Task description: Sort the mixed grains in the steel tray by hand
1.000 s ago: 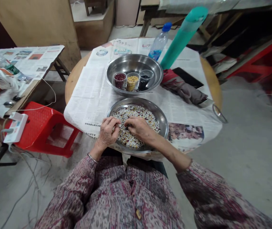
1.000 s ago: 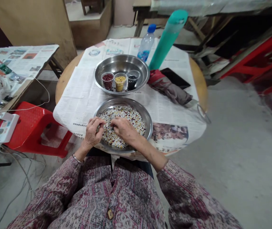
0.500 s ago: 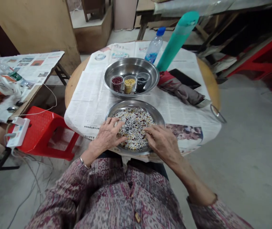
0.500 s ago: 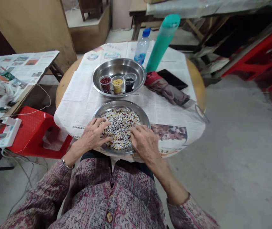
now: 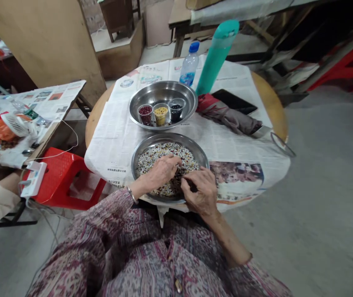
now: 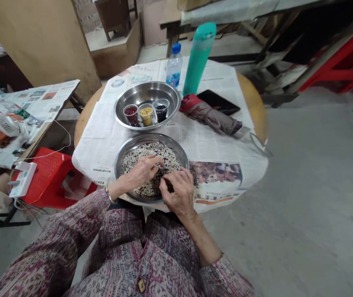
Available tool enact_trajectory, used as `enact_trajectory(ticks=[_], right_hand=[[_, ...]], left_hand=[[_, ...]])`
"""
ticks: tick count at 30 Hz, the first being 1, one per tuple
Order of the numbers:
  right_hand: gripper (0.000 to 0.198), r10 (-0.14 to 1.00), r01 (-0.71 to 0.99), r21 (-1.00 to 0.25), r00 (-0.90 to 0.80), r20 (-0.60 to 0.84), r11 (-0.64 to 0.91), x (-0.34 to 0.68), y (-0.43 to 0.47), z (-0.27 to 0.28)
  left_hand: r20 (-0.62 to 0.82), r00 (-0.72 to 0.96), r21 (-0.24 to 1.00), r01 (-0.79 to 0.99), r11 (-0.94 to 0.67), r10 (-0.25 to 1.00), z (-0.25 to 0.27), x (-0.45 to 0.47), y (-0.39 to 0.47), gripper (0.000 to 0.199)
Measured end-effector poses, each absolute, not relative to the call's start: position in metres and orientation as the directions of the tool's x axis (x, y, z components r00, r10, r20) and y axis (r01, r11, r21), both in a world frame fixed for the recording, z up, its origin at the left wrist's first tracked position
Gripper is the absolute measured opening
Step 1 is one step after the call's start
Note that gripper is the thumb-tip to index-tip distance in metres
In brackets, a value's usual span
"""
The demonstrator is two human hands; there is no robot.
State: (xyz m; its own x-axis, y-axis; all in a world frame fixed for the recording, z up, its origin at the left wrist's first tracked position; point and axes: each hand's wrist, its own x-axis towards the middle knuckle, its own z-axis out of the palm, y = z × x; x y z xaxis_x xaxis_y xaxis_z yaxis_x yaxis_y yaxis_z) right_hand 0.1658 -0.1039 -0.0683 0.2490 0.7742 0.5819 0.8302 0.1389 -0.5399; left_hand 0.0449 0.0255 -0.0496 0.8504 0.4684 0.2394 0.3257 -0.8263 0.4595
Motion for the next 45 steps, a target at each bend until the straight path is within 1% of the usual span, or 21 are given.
enact_trajectory(ticks=[3, 4, 7, 8, 9, 10, 13, 15, 17, 19, 22, 23, 26, 28, 30, 34, 38, 40, 42, 43, 45], right_hand=[[0.014, 0.763, 0.829, -0.548, 0.279, 0.582, 0.115, 0.166, -0.105, -0.071], [0.015, 0.767, 0.825, -0.555, 0.288, 0.573, 0.106, 0.166, -0.105, -0.071], [0.018, 0.786, 0.815, -0.571, 0.285, 0.549, 0.103, 0.167, -0.105, -0.073], [0.018, 0.788, 0.814, -0.571, 0.283, 0.547, 0.104, 0.167, -0.105, -0.073], [0.018, 0.787, 0.815, -0.569, 0.282, 0.548, 0.104, 0.167, -0.104, -0.073], [0.018, 0.787, 0.818, -0.566, 0.282, 0.549, 0.102, 0.167, -0.104, -0.073], [0.017, 0.793, 0.832, -0.547, 0.27, 0.546, 0.093, 0.168, -0.104, -0.07], [0.016, 0.801, 0.845, -0.526, 0.25, 0.543, 0.093, 0.167, -0.104, -0.069], [0.013, 0.787, 0.857, -0.505, 0.241, 0.568, 0.102, 0.167, -0.103, -0.07], [0.013, 0.76, 0.862, -0.495, 0.245, 0.602, 0.114, 0.167, -0.102, -0.072], [0.025, 0.73, 0.852, -0.508, 0.267, 0.629, 0.126, 0.167, -0.101, -0.078], [0.029, 0.721, 0.845, -0.519, 0.278, 0.635, 0.131, 0.167, -0.101, -0.08], [0.036, 0.696, 0.826, -0.546, 0.309, 0.648, 0.142, 0.167, -0.101, -0.085], [0.038, 0.686, 0.822, -0.552, 0.319, 0.654, 0.144, 0.166, -0.101, -0.086], [0.038, 0.676, 0.82, -0.553, 0.326, 0.661, 0.146, 0.166, -0.1, -0.087], [0.033, 0.666, 0.815, -0.556, 0.327, 0.67, 0.16, 0.167, -0.099, -0.089], [0.017, 0.658, 0.792, -0.586, 0.348, 0.667, 0.175, 0.167, -0.099, -0.089], [0.013, 0.666, 0.772, -0.608, 0.358, 0.655, 0.183, 0.167, -0.099, -0.087], [0.013, 0.672, 0.756, -0.624, 0.359, 0.648, 0.197, 0.168, -0.1, -0.087], [0.013, 0.669, 0.75, -0.628, 0.36, 0.651, 0.207, 0.168, -0.1, -0.086], [0.013, 0.655, 0.747, -0.626, 0.36, 0.664, 0.225, 0.168, -0.101, -0.087]], left_hand=[[0.246, 0.873, 0.428, 0.293, -0.855, 0.422, -0.039, 0.057, 0.042, 0.026], [0.231, 0.888, 0.399, 0.285, -0.871, 0.397, -0.034, 0.058, 0.046, 0.033], [0.124, 0.928, 0.287, 0.307, -0.908, 0.353, -0.025, 0.051, 0.058, 0.076], [0.084, 0.931, 0.253, 0.324, -0.911, 0.354, -0.023, 0.048, 0.06, 0.084], [0.053, 0.932, 0.229, 0.338, -0.913, 0.359, -0.023, 0.045, 0.062, 0.084], [0.032, 0.933, 0.219, 0.344, -0.913, 0.359, -0.023, 0.042, 0.064, 0.077], [-0.006, 0.934, 0.257, 0.346, -0.902, 0.356, -0.027, 0.035, 0.065, 0.034], [-0.036, 0.916, 0.277, 0.393, -0.877, 0.399, -0.027, 0.029, 0.063, 0.022], [-0.057, 0.883, 0.273, 0.463, -0.843, 0.466, -0.024, 0.019, 0.057, 0.025], [-0.059, 0.874, 0.303, 0.476, -0.826, 0.482, -0.02, 0.009, 0.047, 0.026], [-0.062, 0.935, 0.392, 0.345, -0.853, 0.349, -0.016, 0.0, 0.027, 0.02], [-0.06, 0.955, 0.395, 0.291, -0.871, 0.292, -0.016, 0.001, 0.021, 0.021], [-0.027, 0.986, 0.284, 0.167, -0.944, 0.166, -0.021, 0.012, 0.011, 0.027], [0.001, 0.99, 0.176, 0.141, -0.974, 0.143, -0.025, 0.025, 0.014, 0.027], [0.015, 0.983, 0.103, 0.181, -0.978, 0.184, -0.027, 0.035, 0.023, 0.025], [0.014, 0.915, 0.032, 0.403, -0.914, 0.404, -0.022, 0.036, 0.045, 0.025], [-0.018, 0.801, -0.006, 0.598, -0.802, 0.598, -0.008, 0.009, 0.042, 0.019], [-0.045, 0.798, 0.029, 0.603, -0.798, 0.601, -0.002, -0.006, 0.031, 0.031], [-0.105, 0.832, 0.119, 0.555, -0.824, 0.545, 0.0, -0.014, 0.017, 0.047], [-0.133, 0.853, 0.172, 0.522, -0.836, 0.505, -0.001, -0.014, 0.011, 0.049], [-0.17, 0.891, 0.267, 0.454, -0.85, 0.422, -0.008, -0.008, 0.002, 0.037]])
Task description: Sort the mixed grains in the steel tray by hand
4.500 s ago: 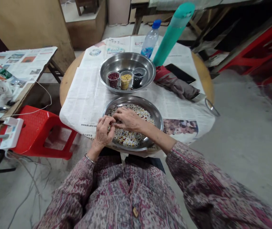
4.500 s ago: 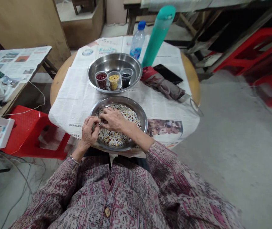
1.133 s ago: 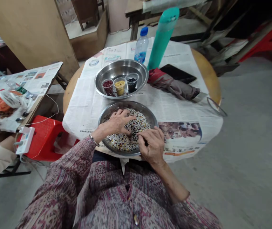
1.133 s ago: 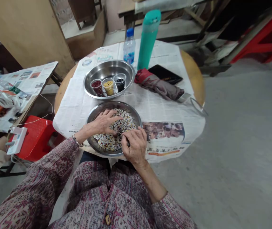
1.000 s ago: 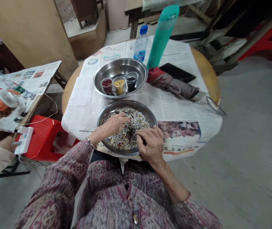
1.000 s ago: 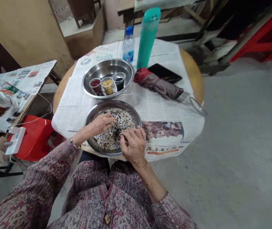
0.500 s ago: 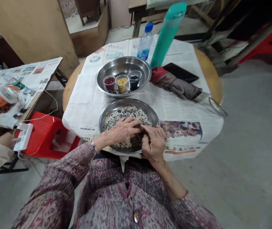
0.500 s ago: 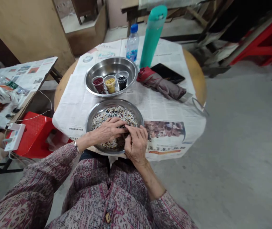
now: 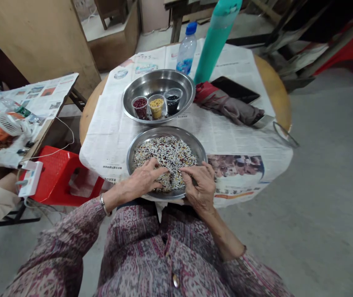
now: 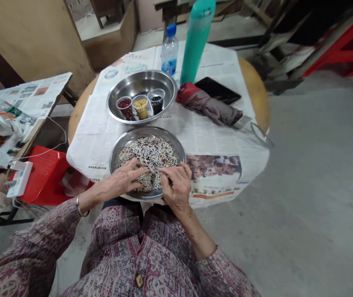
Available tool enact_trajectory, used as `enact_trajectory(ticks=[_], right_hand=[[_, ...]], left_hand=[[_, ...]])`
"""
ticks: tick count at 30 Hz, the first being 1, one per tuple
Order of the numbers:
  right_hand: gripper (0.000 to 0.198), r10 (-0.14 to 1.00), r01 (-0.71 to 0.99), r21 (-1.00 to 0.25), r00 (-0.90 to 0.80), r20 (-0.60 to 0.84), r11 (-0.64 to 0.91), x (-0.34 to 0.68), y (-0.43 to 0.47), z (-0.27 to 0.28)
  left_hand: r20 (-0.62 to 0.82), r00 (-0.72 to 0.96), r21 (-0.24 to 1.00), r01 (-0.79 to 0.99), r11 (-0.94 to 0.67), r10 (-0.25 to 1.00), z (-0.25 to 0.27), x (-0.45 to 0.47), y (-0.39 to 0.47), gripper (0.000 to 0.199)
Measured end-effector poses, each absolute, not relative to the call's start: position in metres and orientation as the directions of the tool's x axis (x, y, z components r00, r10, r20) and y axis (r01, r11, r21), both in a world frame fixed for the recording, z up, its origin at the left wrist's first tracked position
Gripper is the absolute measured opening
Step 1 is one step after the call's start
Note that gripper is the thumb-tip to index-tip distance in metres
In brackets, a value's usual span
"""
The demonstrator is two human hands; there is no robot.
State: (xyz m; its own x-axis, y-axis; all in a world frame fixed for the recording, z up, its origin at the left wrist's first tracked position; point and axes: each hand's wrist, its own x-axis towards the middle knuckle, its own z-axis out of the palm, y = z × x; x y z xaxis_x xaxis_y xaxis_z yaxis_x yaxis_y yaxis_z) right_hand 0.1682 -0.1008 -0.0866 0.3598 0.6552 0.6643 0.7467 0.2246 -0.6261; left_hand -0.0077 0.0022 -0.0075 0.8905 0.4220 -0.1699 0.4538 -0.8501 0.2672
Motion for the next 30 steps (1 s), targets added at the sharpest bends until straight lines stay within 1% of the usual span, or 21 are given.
enact_trajectory(ticks=[2, 3, 4, 5, 8, 11, 14, 18, 21, 22, 24, 25, 26, 28, 30], right_hand=[[0.015, 0.651, 0.755, -0.615, 0.353, 0.672, 0.226, 0.168, -0.101, -0.087], [0.016, 0.651, 0.762, -0.61, 0.352, 0.673, 0.219, 0.168, -0.101, -0.088], [0.018, 0.649, 0.768, -0.605, 0.354, 0.674, 0.211, 0.167, -0.101, -0.089], [0.02, 0.643, 0.77, -0.605, 0.361, 0.675, 0.203, 0.167, -0.101, -0.089], [0.025, 0.608, 0.758, -0.625, 0.409, 0.681, 0.189, 0.165, -0.1, -0.092], [0.026, 0.595, 0.745, -0.641, 0.433, 0.677, 0.187, 0.166, -0.1, -0.094], [0.024, 0.594, 0.739, -0.642, 0.427, 0.682, 0.206, 0.167, -0.1, -0.095], [0.023, 0.553, 0.704, -0.656, 0.443, 0.705, 0.272, 0.168, -0.1, -0.091], [0.022, 0.547, 0.687, -0.671, 0.461, 0.699, 0.279, 0.167, -0.1, -0.088], [0.021, 0.549, 0.686, -0.676, 0.467, 0.693, 0.27, 0.166, -0.1, -0.087], [0.018, 0.559, 0.685, -0.685, 0.477, 0.679, 0.249, 0.166, -0.1, -0.088], [0.018, 0.563, 0.684, -0.688, 0.479, 0.674, 0.241, 0.166, -0.1, -0.088], [0.02, 0.567, 0.684, -0.69, 0.479, 0.671, 0.239, 0.166, -0.1, -0.089], [0.024, 0.572, 0.683, -0.687, 0.47, 0.673, 0.248, 0.166, -0.101, -0.091], [0.03, 0.57, 0.688, -0.676, 0.455, 0.684, 0.262, 0.166, -0.101, -0.092]], left_hand=[[-0.17, 0.921, 0.323, 0.388, -0.863, 0.351, -0.016, 0.006, 0.0, 0.022], [-0.163, 0.935, 0.336, 0.351, -0.874, 0.313, -0.02, 0.015, 0.001, 0.019], [-0.143, 0.95, 0.34, 0.312, -0.887, 0.279, -0.024, 0.024, 0.004, 0.021], [-0.097, 0.961, 0.325, 0.276, -0.905, 0.259, -0.027, 0.032, 0.008, 0.022], [0.038, 0.966, 0.214, 0.243, -0.946, 0.257, -0.03, 0.053, 0.023, 0.021], [0.075, 0.961, 0.093, 0.258, -0.962, 0.265, -0.028, 0.063, 0.039, 0.026], [0.049, 0.945, 0.025, 0.321, -0.947, 0.322, -0.024, 0.059, 0.053, 0.025], [0.022, 0.868, -0.011, 0.497, -0.868, 0.497, -0.014, 0.031, 0.058, 0.026], [0.01, 0.8, 0.018, 0.6, -0.8, 0.6, -0.007, 0.005, 0.046, 0.02], [-0.004, 0.797, 0.037, 0.604, -0.796, 0.605, -0.005, -0.001, 0.039, 0.024], [-0.042, 0.824, 0.1, 0.566, -0.818, 0.565, -0.006, -0.01, 0.024, 0.037], [-0.066, 0.847, 0.144, 0.531, -0.835, 0.527, -0.007, -0.01, 0.016, 0.039], [-0.09, 0.871, 0.19, 0.491, -0.85, 0.483, -0.01, -0.009, 0.01, 0.037], [-0.123, 0.909, 0.26, 0.417, -0.871, 0.399, -0.015, 0.0, 0.002, 0.027], [-0.126, 0.93, 0.267, 0.367, -0.891, 0.345, -0.02, 0.015, 0.002, 0.026]])
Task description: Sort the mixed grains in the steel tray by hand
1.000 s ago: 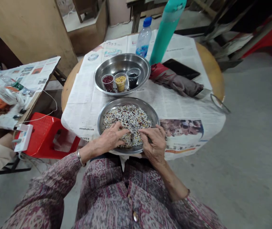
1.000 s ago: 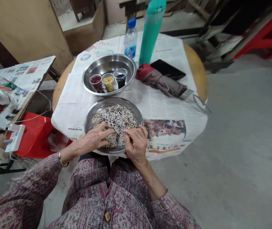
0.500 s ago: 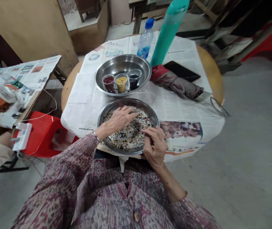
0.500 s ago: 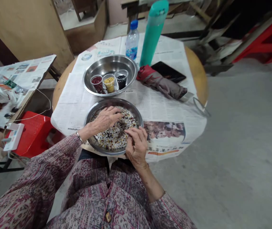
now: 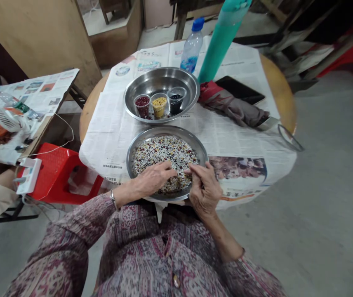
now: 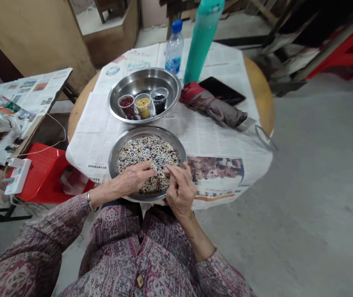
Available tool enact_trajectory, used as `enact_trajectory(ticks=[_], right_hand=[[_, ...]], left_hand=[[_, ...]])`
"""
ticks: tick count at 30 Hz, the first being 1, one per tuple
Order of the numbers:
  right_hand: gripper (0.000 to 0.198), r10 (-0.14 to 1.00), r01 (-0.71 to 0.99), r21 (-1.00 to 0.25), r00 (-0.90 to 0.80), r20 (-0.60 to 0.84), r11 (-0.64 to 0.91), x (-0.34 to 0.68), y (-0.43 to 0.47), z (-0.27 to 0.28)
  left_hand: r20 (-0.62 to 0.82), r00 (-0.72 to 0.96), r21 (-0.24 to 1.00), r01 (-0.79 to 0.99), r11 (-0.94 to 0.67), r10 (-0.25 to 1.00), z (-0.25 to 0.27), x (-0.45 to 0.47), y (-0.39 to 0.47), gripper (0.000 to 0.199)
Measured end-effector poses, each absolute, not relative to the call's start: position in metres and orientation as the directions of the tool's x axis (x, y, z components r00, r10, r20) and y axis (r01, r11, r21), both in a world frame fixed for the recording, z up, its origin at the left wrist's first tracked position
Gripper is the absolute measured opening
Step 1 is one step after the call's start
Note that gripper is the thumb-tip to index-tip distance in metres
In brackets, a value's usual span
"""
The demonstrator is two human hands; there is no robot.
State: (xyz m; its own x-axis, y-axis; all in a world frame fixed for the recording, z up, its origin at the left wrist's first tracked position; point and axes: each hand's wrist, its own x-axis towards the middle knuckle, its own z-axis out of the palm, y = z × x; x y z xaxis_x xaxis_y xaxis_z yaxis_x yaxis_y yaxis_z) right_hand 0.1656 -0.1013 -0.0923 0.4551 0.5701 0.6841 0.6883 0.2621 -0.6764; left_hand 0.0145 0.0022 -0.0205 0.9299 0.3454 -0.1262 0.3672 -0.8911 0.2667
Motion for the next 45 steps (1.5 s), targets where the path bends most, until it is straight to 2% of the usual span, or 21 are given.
enact_trajectory(ticks=[3, 7, 9, 11, 13, 16, 18, 20, 24, 28, 32, 34, 36, 40, 43, 45], right_hand=[[0.037, 0.567, 0.712, -0.65, 0.429, 0.703, 0.267, 0.166, -0.102, -0.093], [0.041, 0.578, 0.743, -0.624, 0.407, 0.708, 0.241, 0.166, -0.102, -0.093], [0.041, 0.588, 0.744, -0.629, 0.411, 0.697, 0.225, 0.166, -0.102, -0.093], [0.042, 0.596, 0.736, -0.643, 0.424, 0.682, 0.212, 0.166, -0.102, -0.092], [0.043, 0.603, 0.726, -0.654, 0.43, 0.672, 0.212, 0.166, -0.103, -0.092], [0.045, 0.604, 0.72, -0.655, 0.424, 0.675, 0.226, 0.166, -0.103, -0.092], [0.046, 0.605, 0.723, -0.652, 0.418, 0.677, 0.23, 0.166, -0.103, -0.093], [0.046, 0.607, 0.724, -0.651, 0.418, 0.676, 0.227, 0.166, -0.103, -0.093], [0.044, 0.607, 0.723, -0.655, 0.424, 0.672, 0.22, 0.166, -0.103, -0.093], [0.045, 0.603, 0.726, -0.648, 0.415, 0.681, 0.233, 0.166, -0.102, -0.093], [0.043, 0.608, 0.731, -0.643, 0.408, 0.681, 0.229, 0.167, -0.103, -0.093], [0.042, 0.618, 0.731, -0.645, 0.406, 0.673, 0.222, 0.167, -0.103, -0.093], [0.041, 0.62, 0.728, -0.65, 0.411, 0.668, 0.218, 0.167, -0.103, -0.093], [0.039, 0.62, 0.729, -0.653, 0.421, 0.662, 0.203, 0.166, -0.103, -0.09], [0.04, 0.621, 0.735, -0.65, 0.421, 0.661, 0.194, 0.166, -0.103, -0.088], [0.041, 0.622, 0.733, -0.652, 0.421, 0.66, 0.196, 0.166, -0.103, -0.088]], left_hand=[[-0.067, 0.931, 0.19, 0.365, -0.911, 0.359, -0.023, 0.035, 0.016, 0.032], [0.044, 0.862, 0.111, 0.498, -0.86, 0.505, -0.018, 0.047, 0.035, 0.029], [0.038, 0.861, 0.108, 0.501, -0.859, 0.507, -0.018, 0.045, 0.036, 0.04], [0.002, 0.91, 0.123, 0.411, -0.903, 0.414, -0.02, 0.041, 0.03, 0.058], [-0.016, 0.96, 0.143, 0.28, -0.949, 0.281, -0.024, 0.038, 0.022, 0.063], [0.005, 0.989, 0.159, 0.142, -0.977, 0.145, -0.028, 0.036, 0.015, 0.041], [-0.001, 0.99, 0.151, 0.141, -0.978, 0.143, -0.029, 0.036, 0.019, 0.025], [-0.008, 0.973, 0.122, 0.231, -0.965, 0.232, -0.026, 0.034, 0.028, 0.025], [0.029, 0.854, 0.063, 0.517, -0.854, 0.519, -0.017, 0.02, 0.046, 0.024], [-0.004, 0.771, 0.047, 0.636, -0.77, 0.637, -0.008, -0.001, 0.037, 0.021], [-0.11, 0.826, 0.177, 0.563, -0.807, 0.552, -0.009, -0.008, 0.01, 0.036], [-0.143, 0.872, 0.257, 0.489, -0.833, 0.468, -0.015, -0.001, 0.0, 0.028], [-0.138, 0.91, 0.288, 0.414, -0.864, 0.39, -0.021, 0.012, -0.002, 0.024], [-0.028, 0.957, 0.217, 0.287, -0.933, 0.288, -0.028, 0.046, 0.015, 0.03], [0.056, 0.96, 0.102, 0.267, -0.958, 0.273, -0.027, 0.062, 0.034, 0.03], [0.055, 0.953, 0.04, 0.296, -0.954, 0.298, -0.025, 0.063, 0.044, 0.03]])
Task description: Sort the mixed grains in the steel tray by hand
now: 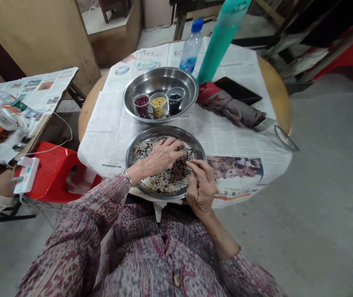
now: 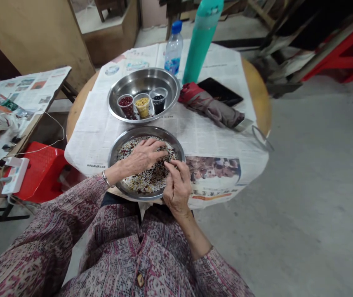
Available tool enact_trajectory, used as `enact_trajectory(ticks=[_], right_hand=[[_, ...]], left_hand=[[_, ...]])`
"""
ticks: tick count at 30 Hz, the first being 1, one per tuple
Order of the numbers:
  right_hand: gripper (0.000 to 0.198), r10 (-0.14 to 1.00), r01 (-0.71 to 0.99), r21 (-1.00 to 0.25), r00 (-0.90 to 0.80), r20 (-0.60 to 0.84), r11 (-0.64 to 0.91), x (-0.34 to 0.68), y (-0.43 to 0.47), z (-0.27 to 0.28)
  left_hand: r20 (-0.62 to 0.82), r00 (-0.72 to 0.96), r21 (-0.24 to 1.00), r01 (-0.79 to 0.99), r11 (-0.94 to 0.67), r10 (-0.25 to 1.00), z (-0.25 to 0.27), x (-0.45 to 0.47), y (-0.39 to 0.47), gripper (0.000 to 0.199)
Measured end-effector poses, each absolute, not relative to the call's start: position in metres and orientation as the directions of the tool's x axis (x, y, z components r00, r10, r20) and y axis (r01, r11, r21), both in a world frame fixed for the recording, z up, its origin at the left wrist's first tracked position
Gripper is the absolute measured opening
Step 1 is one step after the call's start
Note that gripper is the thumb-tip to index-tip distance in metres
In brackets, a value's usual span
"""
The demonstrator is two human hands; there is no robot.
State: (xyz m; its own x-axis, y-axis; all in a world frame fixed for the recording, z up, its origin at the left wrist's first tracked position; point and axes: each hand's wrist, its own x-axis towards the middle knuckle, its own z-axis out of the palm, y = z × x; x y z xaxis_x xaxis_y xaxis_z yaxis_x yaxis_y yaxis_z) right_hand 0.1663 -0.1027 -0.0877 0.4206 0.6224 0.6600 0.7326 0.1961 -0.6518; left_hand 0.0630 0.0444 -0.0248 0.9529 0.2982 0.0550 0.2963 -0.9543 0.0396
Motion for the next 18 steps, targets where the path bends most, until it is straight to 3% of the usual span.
enact_trajectory(ticks=[5, 8, 14, 18], right_hand=[[0.045, 0.616, 0.719, -0.655, 0.412, 0.671, 0.232, 0.166, -0.102, -0.088], [0.045, 0.614, 0.719, -0.656, 0.416, 0.671, 0.229, 0.166, -0.102, -0.089], [0.044, 0.603, 0.723, -0.645, 0.406, 0.686, 0.248, 0.166, -0.101, -0.093], [0.041, 0.611, 0.732, -0.639, 0.401, 0.683, 0.235, 0.167, -0.101, -0.096]], left_hand=[[0.017, 0.865, -0.03, 0.502, -0.865, 0.501, -0.016, 0.031, 0.053, 0.029], [0.002, 0.802, -0.011, 0.598, -0.802, 0.598, -0.01, 0.005, 0.041, 0.024], [0.007, 0.83, 0.217, 0.543, -0.811, 0.558, -0.017, -0.021, 0.001, 0.02], [0.092, 0.808, 0.363, 0.517, -0.775, 0.582, -0.038, -0.022, -0.002, 0.017]])
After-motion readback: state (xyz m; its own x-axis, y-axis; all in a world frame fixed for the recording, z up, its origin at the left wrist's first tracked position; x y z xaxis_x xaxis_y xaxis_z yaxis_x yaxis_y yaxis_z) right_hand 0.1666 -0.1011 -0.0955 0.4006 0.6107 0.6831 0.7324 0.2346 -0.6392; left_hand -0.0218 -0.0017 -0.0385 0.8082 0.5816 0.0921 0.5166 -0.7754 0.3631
